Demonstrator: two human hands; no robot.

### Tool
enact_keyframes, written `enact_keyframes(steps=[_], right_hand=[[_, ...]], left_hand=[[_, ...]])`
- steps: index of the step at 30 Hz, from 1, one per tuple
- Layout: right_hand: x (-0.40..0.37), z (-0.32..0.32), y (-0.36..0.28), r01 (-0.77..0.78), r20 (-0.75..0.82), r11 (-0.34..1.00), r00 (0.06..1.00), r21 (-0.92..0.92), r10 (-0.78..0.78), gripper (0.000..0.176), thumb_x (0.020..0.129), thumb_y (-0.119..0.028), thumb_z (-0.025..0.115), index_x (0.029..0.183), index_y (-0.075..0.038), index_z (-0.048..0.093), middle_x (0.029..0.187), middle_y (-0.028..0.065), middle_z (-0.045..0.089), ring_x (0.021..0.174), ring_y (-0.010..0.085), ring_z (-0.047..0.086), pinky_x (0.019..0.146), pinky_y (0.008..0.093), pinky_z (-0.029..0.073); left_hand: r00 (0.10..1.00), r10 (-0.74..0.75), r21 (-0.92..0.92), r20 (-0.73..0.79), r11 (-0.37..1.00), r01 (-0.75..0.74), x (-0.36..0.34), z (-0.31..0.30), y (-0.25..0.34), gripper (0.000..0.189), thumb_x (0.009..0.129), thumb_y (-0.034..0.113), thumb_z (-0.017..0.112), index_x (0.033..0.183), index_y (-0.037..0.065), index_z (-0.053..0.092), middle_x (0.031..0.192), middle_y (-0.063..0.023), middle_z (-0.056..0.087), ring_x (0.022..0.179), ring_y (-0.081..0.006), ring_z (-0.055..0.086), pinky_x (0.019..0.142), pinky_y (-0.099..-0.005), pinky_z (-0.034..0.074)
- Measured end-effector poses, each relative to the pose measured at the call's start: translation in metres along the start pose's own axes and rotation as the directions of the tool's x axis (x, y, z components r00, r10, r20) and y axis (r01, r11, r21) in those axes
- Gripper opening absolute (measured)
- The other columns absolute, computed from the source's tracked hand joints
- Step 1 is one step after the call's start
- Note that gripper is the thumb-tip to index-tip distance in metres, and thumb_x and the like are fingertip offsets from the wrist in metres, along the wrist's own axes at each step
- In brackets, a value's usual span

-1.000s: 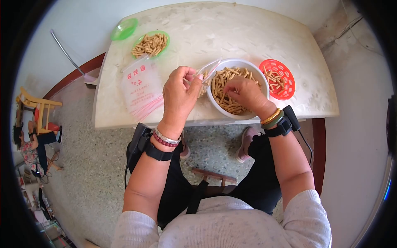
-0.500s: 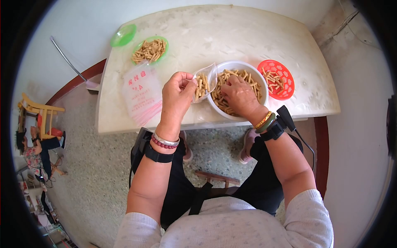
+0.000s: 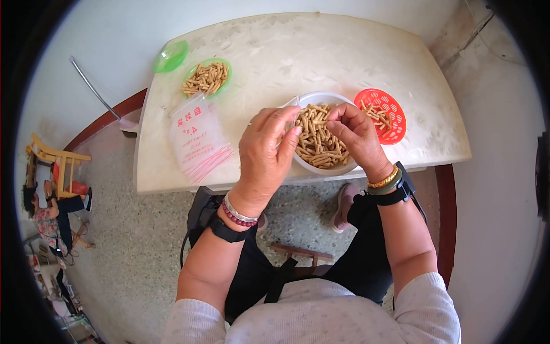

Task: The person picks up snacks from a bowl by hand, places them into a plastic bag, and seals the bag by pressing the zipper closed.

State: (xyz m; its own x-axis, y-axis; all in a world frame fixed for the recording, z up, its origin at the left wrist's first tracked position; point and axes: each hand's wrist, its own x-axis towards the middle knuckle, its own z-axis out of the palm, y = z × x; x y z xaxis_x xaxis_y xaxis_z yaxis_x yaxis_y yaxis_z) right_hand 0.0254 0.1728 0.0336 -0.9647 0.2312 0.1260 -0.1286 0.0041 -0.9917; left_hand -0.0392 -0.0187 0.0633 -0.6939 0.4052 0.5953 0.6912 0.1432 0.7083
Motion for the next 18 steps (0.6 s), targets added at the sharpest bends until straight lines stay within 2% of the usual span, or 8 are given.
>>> enact_keyframes(steps=[3, 6, 7, 11, 13, 14, 16, 18], right_hand=[[-0.005, 0.001, -0.006, 0.017, 0.039, 0.995, 0.999, 0.103, -0.022, 0.008, 0.089, -0.002, 0.062, 0.094, -0.004, 0.057, 0.086, -0.0043, 0.057, 0.08, 0.0035, 0.053, 0.074, 0.0196, 0.045], [-0.009, 0.0, -0.008, 0.046, 0.082, 0.991, 0.995, 0.123, -0.057, 0.011, 0.087, 0.001, 0.063, 0.095, -0.004, 0.057, 0.09, -0.0034, 0.056, 0.085, 0.0046, 0.053, 0.077, 0.0204, 0.045], [-0.01, 0.0, -0.008, 0.058, 0.099, 0.987, 0.992, 0.148, -0.074, 0.012, 0.087, 0.002, 0.062, 0.096, -0.004, 0.057, 0.091, -0.0032, 0.056, 0.086, 0.0051, 0.053, 0.078, 0.0208, 0.045], [-0.014, 0.005, -0.013, 0.081, 0.082, 0.968, 0.991, 0.239, -0.103, 0.015, 0.087, -0.002, 0.063, 0.1, -0.006, 0.057, 0.092, -0.0034, 0.056, 0.089, 0.0053, 0.052, 0.079, 0.0211, 0.043], [-0.015, 0.003, -0.02, 0.068, 0.069, 0.968, 0.994, 0.241, -0.087, 0.015, 0.087, -0.003, 0.063, 0.101, -0.005, 0.057, 0.093, -0.0032, 0.056, 0.09, 0.0055, 0.052, 0.08, 0.0212, 0.043], [-0.015, 0.001, -0.022, 0.053, 0.059, 0.969, 0.996, 0.242, -0.069, 0.016, 0.088, -0.004, 0.063, 0.103, -0.005, 0.057, 0.093, -0.0031, 0.056, 0.091, 0.0056, 0.052, 0.08, 0.0212, 0.043], [-0.016, -0.004, -0.021, 0.052, 0.05, 0.978, 0.997, 0.203, -0.063, 0.015, 0.088, -0.005, 0.063, 0.103, -0.005, 0.057, 0.094, -0.0031, 0.057, 0.09, 0.0056, 0.052, 0.081, 0.0212, 0.043], [-0.015, -0.007, -0.018, 0.05, 0.042, 0.985, 0.997, 0.163, -0.057, 0.015, 0.089, -0.006, 0.063, 0.103, -0.005, 0.058, 0.094, -0.0031, 0.057, 0.09, 0.0057, 0.052, 0.081, 0.0212, 0.043]], left_hand=[[0.987, 0.143, 0.116, 0.077, 0.982, -0.151, 0.001, 0.011, -0.005, 0.02, 0.085, 0.014, 0.063, 0.103, 0.004, 0.065, 0.089, -0.0118, 0.062, 0.078, -0.0304, 0.059, 0.07, -0.0394, 0.048], [0.984, 0.124, 0.201, 0.124, 0.969, -0.147, -0.001, 0.016, 0.001, 0.016, 0.087, 0.011, 0.062, 0.101, 0.004, 0.065, 0.083, -0.0102, 0.061, 0.074, -0.0267, 0.06, 0.065, -0.0346, 0.047], [0.985, 0.122, 0.172, 0.125, 0.975, -0.142, -0.001, 0.017, 0.001, 0.012, 0.088, 0.013, 0.061, 0.094, 0.003, 0.064, 0.079, -0.0109, 0.059, 0.072, -0.028, 0.059, 0.064, -0.0356, 0.047], [0.983, 0.118, 0.176, 0.139, 0.974, -0.142, -0.003, 0.021, -0.001, 0.009, 0.088, 0.011, 0.062, 0.086, 0.002, 0.061, 0.077, -0.0099, 0.058, 0.067, -0.0254, 0.058, 0.061, -0.0341, 0.046], [0.995, 0.072, 0.121, 0.067, 0.989, -0.08, -0.002, 0.022, 0.002, 0.008, 0.086, 0.008, 0.064, 0.084, 0.001, 0.059, 0.076, -0.0088, 0.057, 0.063, -0.0223, 0.056, 0.058, -0.0318, 0.045], [0.995, 0.075, 0.12, 0.068, 0.989, -0.083, -0.002, 0.023, 0.002, 0.008, 0.086, 0.008, 0.064, 0.084, 0.001, 0.059, 0.076, -0.0088, 0.057, 0.063, -0.0223, 0.056, 0.058, -0.0318, 0.045], [0.996, 0.064, 0.111, 0.064, 0.991, -0.071, -0.002, 0.024, 0.002, 0.007, 0.085, 0.009, 0.062, 0.086, 0.005, 0.056, 0.076, -0.0093, 0.055, 0.071, -0.0302, 0.056, 0.062, -0.0396, 0.044], [0.995, 0.072, 0.109, 0.068, 0.991, -0.079, -0.002, 0.025, 0.003, 0.008, 0.085, 0.009, 0.062, 0.087, 0.005, 0.056, 0.077, -0.0091, 0.055, 0.071, -0.0301, 0.055, 0.062, -0.0396, 0.044]])
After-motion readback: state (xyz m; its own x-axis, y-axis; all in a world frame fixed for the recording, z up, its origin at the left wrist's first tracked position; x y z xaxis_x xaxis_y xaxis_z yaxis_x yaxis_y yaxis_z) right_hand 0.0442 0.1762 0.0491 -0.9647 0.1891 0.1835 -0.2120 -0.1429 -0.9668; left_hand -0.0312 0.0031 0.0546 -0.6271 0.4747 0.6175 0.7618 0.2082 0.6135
